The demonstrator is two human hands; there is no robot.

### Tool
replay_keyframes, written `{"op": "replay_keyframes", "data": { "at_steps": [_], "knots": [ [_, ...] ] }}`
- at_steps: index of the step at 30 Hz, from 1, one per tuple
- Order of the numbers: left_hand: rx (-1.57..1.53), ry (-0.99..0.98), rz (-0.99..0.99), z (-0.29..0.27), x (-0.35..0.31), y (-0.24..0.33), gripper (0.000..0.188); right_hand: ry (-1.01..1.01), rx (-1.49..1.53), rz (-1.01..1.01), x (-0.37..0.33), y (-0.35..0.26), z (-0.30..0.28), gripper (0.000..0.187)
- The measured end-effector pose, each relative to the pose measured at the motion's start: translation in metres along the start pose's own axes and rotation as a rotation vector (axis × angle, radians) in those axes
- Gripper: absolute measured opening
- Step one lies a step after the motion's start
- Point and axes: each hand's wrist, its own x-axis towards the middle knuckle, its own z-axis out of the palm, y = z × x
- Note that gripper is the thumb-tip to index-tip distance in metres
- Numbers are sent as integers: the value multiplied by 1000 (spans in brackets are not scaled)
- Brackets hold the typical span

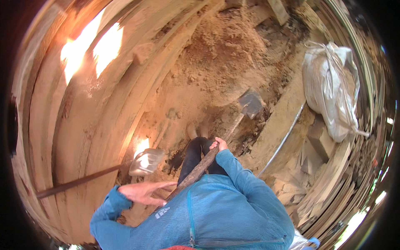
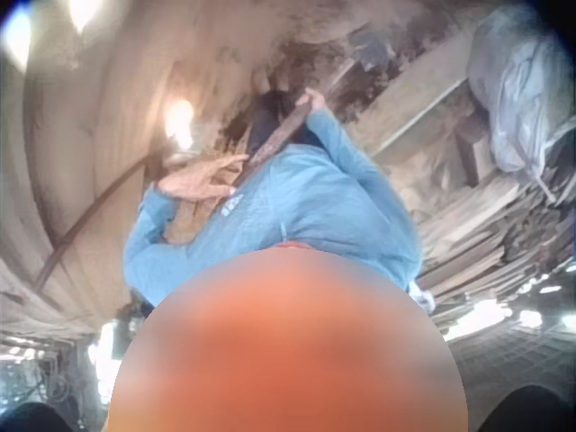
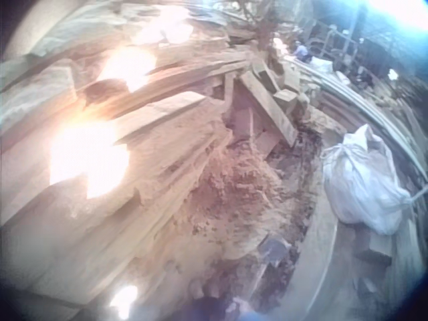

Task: The person uses a pickaxe to break up and shovel sawdust from a pile into a large white sack. They repeatedly scoop and transfer the material, then lift and adjust the sack to settle the contents.

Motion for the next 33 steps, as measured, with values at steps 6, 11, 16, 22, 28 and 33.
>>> {"op": "replay_keyframes", "data": {
  "at_steps": [6, 11, 16, 22, 28, 33],
  "knots": [
    [153, 185, -160, 44, -11, 4, 78, 3, 46, 12, 59, 29, -27, 32],
    [667, 491, -698, 77, 15, -17, 66, -54, -108, -30, 98, 41, -41, 33],
    [781, 706, -687, 97, 8, -66, 54, 14, 6, -75, 135, 25, -48, 46],
    [508, 602, -811, 130, -101, -283, 45, 267, -239, -229, 126, 159, -38, 64],
    [190, 684, -1146, 241, -210, -412, 36, 190, -486, 73, 104, 364, -43, 59],
    [191, 567, -1349, 247, -208, -401, 40, 30, -122, 469, 122, 477, -57, 31]
  ]
}}
